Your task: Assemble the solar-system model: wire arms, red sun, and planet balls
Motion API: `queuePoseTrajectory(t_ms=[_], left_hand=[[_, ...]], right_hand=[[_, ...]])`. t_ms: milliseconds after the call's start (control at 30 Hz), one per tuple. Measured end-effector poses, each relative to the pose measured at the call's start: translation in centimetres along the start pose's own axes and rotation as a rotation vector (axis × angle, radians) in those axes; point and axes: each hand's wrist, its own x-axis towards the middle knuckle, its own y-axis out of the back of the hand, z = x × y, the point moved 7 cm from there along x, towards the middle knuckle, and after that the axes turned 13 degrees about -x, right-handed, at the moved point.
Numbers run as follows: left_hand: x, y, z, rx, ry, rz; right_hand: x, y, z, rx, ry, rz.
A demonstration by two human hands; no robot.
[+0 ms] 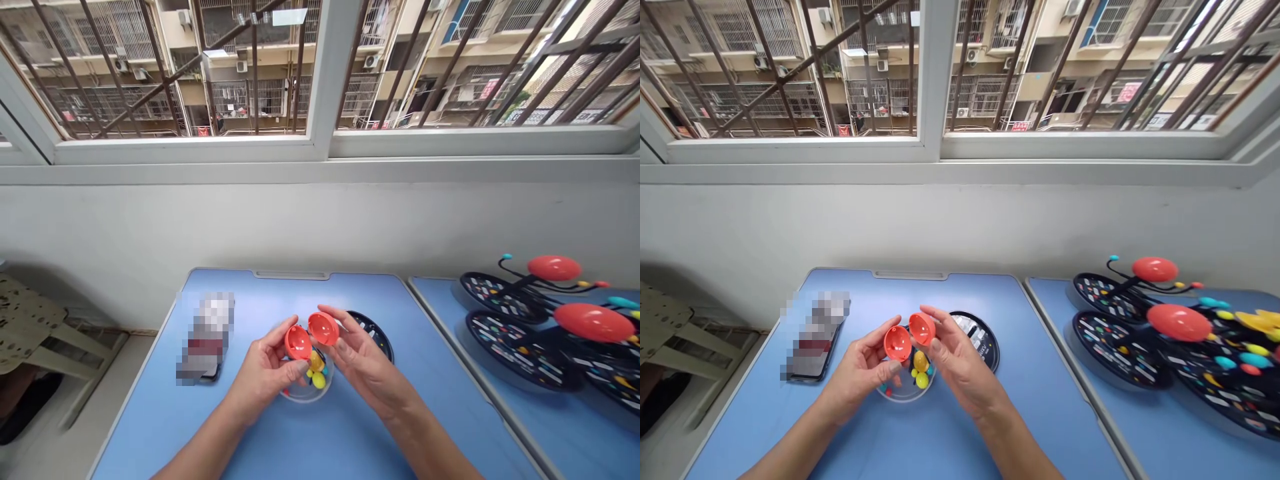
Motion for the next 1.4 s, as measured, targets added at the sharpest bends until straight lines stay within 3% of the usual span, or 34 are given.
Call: queuePoseTrajectory(t_ms=[167, 400, 767, 933, 1400], left_hand=[[-0.1, -0.4, 0.1, -0.038, -0.003, -0.046], [0.0, -0.4, 0.7, -0.071, -0.069, -0.018], [0.0, -0.1, 0.7, -0.025, -0.110, -0.028], [0.1, 0.2, 0.6, 0.030, -0.141, -0.046], [-0.1, 0.4, 1.0, 0.234, -0.228, -0.013]], right_hand=[[-0.1, 0.3, -0.1, -0.094, 0.093, 0.022], [-0.1, -0.4, -0.3, -0.133, 0.118, -0.079], [-1.0, -0.7, -1.3, -0.447, 0.294, 0.051], [-1.1, -0.8, -1.6, -0.465, 0.357, 0.063], [-1.3, -0.8, -1.6, -0.521, 0.351, 0.120]])
